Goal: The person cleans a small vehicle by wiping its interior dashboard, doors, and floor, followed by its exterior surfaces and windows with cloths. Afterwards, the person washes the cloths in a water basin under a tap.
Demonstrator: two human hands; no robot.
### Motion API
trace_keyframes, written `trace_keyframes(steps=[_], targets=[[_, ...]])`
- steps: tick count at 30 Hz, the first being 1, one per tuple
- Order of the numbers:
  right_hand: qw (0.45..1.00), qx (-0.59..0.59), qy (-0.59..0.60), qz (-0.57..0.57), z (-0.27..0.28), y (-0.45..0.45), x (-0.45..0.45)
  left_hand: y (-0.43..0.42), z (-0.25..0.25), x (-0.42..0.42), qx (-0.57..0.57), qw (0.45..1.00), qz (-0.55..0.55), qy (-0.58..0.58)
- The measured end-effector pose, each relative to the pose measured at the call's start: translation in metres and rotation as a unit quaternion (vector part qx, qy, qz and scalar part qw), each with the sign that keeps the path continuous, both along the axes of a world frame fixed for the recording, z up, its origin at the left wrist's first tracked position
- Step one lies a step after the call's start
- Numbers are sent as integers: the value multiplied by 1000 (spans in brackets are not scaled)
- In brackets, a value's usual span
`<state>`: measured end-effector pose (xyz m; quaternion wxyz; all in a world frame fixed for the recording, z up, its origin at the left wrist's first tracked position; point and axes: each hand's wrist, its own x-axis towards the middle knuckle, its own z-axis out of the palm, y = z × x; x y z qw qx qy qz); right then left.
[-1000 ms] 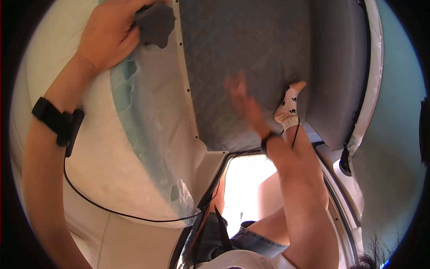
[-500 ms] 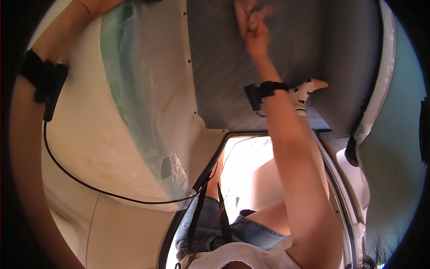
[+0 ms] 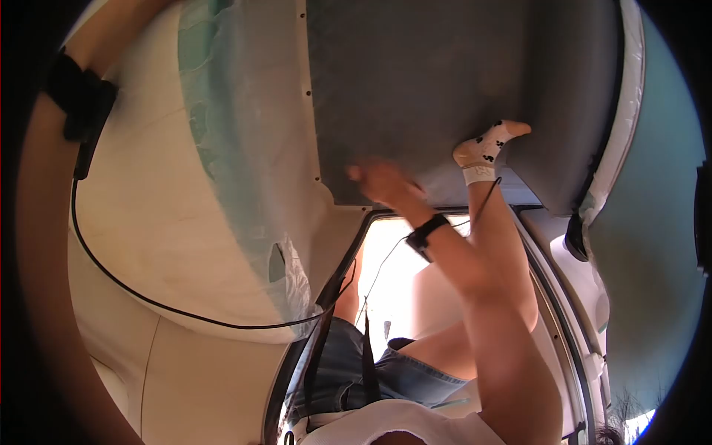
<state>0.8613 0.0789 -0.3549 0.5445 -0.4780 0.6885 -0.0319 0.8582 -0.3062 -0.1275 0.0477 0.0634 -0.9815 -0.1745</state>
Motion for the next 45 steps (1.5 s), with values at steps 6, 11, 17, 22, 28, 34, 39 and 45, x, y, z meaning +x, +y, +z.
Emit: trace_keyframes(steps=[6, 11, 17, 22, 28, 34, 39, 45], targets=[[790, -475, 254, 293, -25, 34, 62, -7, -5, -13, 8, 999, -41, 9], [994, -31, 109, -11, -38, 175, 20, 4, -2, -7, 6, 999, -44, 29], [902, 385, 98, 168, -15, 62, 4, -1, -2, -11, -35, 999, -37, 16], [970, 162, 22, 181, 72, -12, -73, -12, -11, 0, -35, 999, 4, 7], [980, -152, 24, 128, 62, -38, -225, -24, -13, 3, -35, 998, 18, -47], [904, -256, 131, -317, 159, -36, -270, 29, 20, -9, -63, 995, 65, -31], [931, -176, 118, -297, 223, 30, -242, 11, 9, -8, -73, 996, 39, -30], [866, -74, -32, -493, 257, 110, -204, 33, 23, -12, -91, 993, 56, -41]])
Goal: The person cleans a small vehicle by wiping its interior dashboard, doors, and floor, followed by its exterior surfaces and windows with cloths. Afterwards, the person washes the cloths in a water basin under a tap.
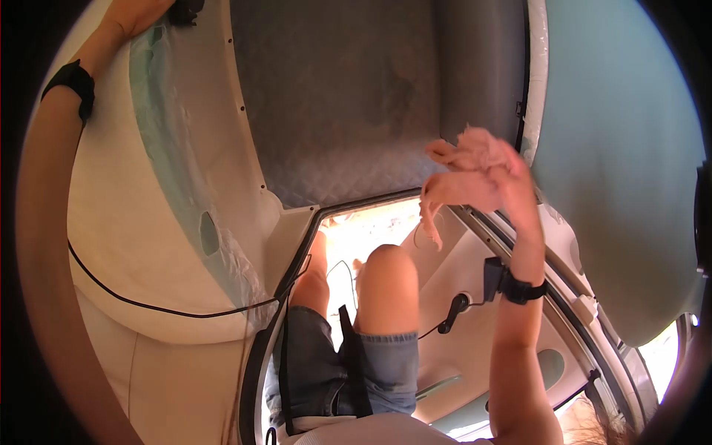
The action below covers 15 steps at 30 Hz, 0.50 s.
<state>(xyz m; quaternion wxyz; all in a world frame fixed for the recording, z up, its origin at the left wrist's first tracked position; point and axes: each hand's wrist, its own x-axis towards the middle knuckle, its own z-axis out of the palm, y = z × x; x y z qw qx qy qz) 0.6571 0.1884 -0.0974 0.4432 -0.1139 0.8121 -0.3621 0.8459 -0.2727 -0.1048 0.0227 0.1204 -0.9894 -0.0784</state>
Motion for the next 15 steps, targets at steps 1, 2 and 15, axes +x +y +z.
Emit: trace_keyframes(steps=[1, 2, 15], targets=[[998, 54, -7, -15, -15, 25, 6, 3, 2, 0, 4, 1000, 10, -6], [994, 105, -13, -28, -35, 50, 12, -1, 1, 0, 3, 1000, 11, -7], [967, 196, 147, 66, -124, 126, 43, -113, -74, 23, 24, 997, -71, -33]])
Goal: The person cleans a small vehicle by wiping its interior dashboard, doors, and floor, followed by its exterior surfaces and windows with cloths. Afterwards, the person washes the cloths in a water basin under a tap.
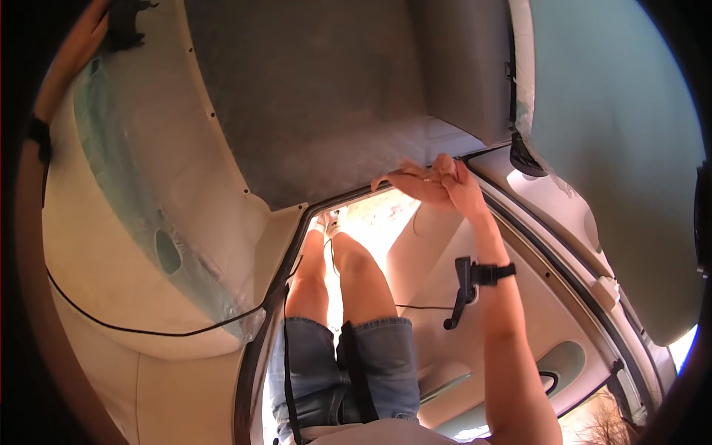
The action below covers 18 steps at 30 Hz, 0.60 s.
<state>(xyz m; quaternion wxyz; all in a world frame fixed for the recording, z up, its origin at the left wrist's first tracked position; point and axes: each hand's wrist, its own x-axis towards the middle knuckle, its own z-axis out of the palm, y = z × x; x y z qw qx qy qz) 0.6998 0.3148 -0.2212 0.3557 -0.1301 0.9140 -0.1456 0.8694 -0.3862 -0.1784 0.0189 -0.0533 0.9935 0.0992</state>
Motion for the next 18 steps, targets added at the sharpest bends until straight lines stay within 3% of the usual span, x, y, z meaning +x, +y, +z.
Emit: trace_keyframes(steps=[1, 3, 5, 7, 9, 12, 14, 15, 16, 18], targets=[[1000, 1, 3, -5, -6, 0, -9, 11, 8, -6, -9, 1000, 5, 1], [982, -58, 113, 138, -23, 3, -33, 48, 34, -14, -32, 999, 21, 1], [970, -19, 168, 175, -66, 27, -39, 68, 46, -20, -55, 998, 37, -4], [947, 114, 189, 232, -105, 44, -39, 57, 41, -19, -83, 996, 9, 26], [949, 175, 151, 216, -150, 62, -32, 45, 38, -17, -109, 992, -24, 54], [956, 168, 240, 20, -209, 66, 8, 34, 40, -17, -145, 988, 1, -49], [971, 175, 153, -54, -227, 57, 41, 34, 35, -13, -146, 987, -8, -58], [968, 156, 193, 22, -220, 54, 70, 34, 33, -12, -142, 988, -13, -60], [966, 147, 156, 145, -198, 47, 82, 33, 33, -12, -141, 988, -12, -52], [966, 54, -160, 195, -157, 42, 73, 24, 36, -12, -179, 982, -3, -54]])
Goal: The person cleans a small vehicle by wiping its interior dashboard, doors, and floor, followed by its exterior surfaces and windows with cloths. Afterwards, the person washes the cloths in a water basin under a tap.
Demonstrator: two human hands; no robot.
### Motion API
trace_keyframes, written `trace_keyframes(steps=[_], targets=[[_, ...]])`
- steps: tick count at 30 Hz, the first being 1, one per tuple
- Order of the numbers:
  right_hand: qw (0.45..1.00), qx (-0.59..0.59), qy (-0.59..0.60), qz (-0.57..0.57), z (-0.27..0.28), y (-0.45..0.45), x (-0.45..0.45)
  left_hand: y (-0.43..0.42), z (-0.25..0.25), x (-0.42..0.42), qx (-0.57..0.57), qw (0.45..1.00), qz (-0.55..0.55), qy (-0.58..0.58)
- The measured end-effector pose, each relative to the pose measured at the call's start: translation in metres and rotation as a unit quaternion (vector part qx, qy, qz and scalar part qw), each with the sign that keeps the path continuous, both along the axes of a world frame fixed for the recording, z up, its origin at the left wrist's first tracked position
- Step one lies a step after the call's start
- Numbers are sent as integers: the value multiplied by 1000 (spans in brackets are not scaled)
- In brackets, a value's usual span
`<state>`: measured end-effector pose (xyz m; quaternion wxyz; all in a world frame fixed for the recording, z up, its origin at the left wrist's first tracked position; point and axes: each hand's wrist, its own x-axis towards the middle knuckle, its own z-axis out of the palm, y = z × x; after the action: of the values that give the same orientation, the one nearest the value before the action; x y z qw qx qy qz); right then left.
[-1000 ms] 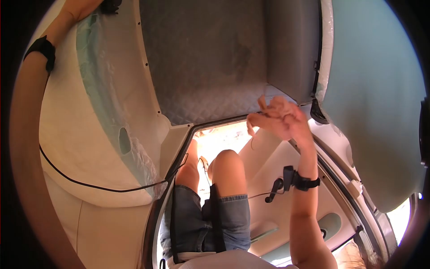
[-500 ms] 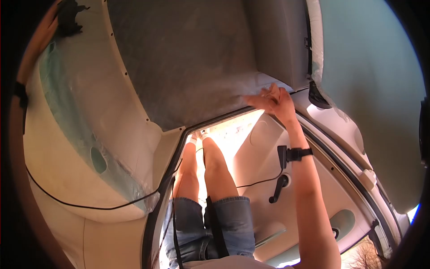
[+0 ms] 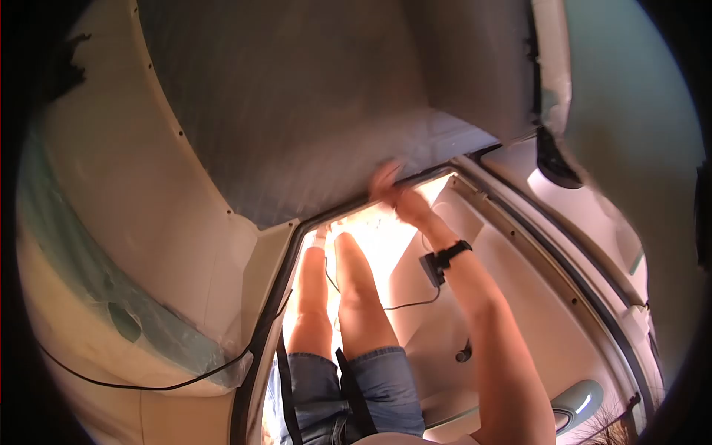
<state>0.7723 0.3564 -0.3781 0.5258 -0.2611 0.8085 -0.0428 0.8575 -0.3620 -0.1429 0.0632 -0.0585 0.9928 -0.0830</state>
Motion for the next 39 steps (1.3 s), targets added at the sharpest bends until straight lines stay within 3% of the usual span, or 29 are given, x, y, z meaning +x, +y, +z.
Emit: trace_keyframes(steps=[2, 3, 4, 5, 6, 7, 8, 9, 11, 12, 14, 16, 18, 19, 22, 23, 25, 26, 28, 30, 31, 33, 36, 37, 38, 39], targets=[[991, -68, -90, 78, 17, -18, -11, -14, -7, 4, -47, 999, -6, -9], [980, -132, -12, 146, 25, -32, -13, -15, -7, 5, -88, 995, -12, -36], [967, -200, 74, 136, 26, -49, -26, -17, -6, 7, -94, 995, -11, -35], [945, -322, -51, -6, 12, -74, -55, -16, -5, 7, -104, 993, 1, -52], [874, -429, -190, -123, -2, -99, -83, -14, -5, 6, -115, 991, 12, -67], [880, -463, -5, -105, -7, -133, -108, -2, -4, 2, -119, 991, 9, -68], [866, -452, 189, -102, -11, -168, -134, 19, 0, -7, -19, 999, -33, 4], [852, -413, 320, 15, 12, -201, -162, 29, 2, -11, 80, 991, -75, 72], [877, -317, 360, -9, -4, -248, -200, 22, 5, -11, 101, 992, -67, 43], [878, -323, 352, -15, -30, -260, -205, 19, 7, -10, 129, 990, -58, 20], [911, -223, 295, -182, -88, -264, -187, 28, 8, -11, 139, 989, -48, 23], [912, -273, 305, -39, -100, -227, -114, 25, 6, -9, 154, 986, -38, 44], [924, -326, 150, 130, -113, -134, -18, 7, 1, 7, 160, 986, -43, 32], [930, -90, -94, 344, -46, -131, -3, 0, -1, 17, 164, 985, -45, 29], [837, 33, -267, 477, -9, -46, 19, -6, -5, 17, 152, 988, -32, 13], [834, 68, -308, 453, 11, -65, 4, -4, 0, 20, 148, 989, -22, 16], [908, 23, -164, 386, 19, -121, -41, 2, -4, 14, 201, 979, 40, -8], [952, -180, -87, 233, 7, -136, -75, 3, -4, 11, 202, 979, 38, -1], [865, -237, 322, 302, -5, -214, -143, 4, 3, 10, 232, 972, 33, -30], [778, -243, 519, 257, -12, -282, -204, 0, 2, 13, 226, 974, 18, -19], [772, -255, 545, 203, -24, -306, -234, -3, 0, 16, 225, 974, 1, -6], [787, -257, 521, 207, -49, -302, -251, -4, -2, 18, 223, 975, -1, -1], [941, -130, 311, 21, -42, -260, -213, -2, -12, 21, 223, 975, 5, 10], [928, -138, 338, 76, -79, -202, -183, 0, -13, 19, 216, 976, 4, 9], [878, -274, 361, 154, -86, -140, -142, 1, -11, 18, 208, 978, 4, 7], [916, -213, 277, 198, -85, -81, -102, 3, -7, 17, 198, 980, 6, 6]])
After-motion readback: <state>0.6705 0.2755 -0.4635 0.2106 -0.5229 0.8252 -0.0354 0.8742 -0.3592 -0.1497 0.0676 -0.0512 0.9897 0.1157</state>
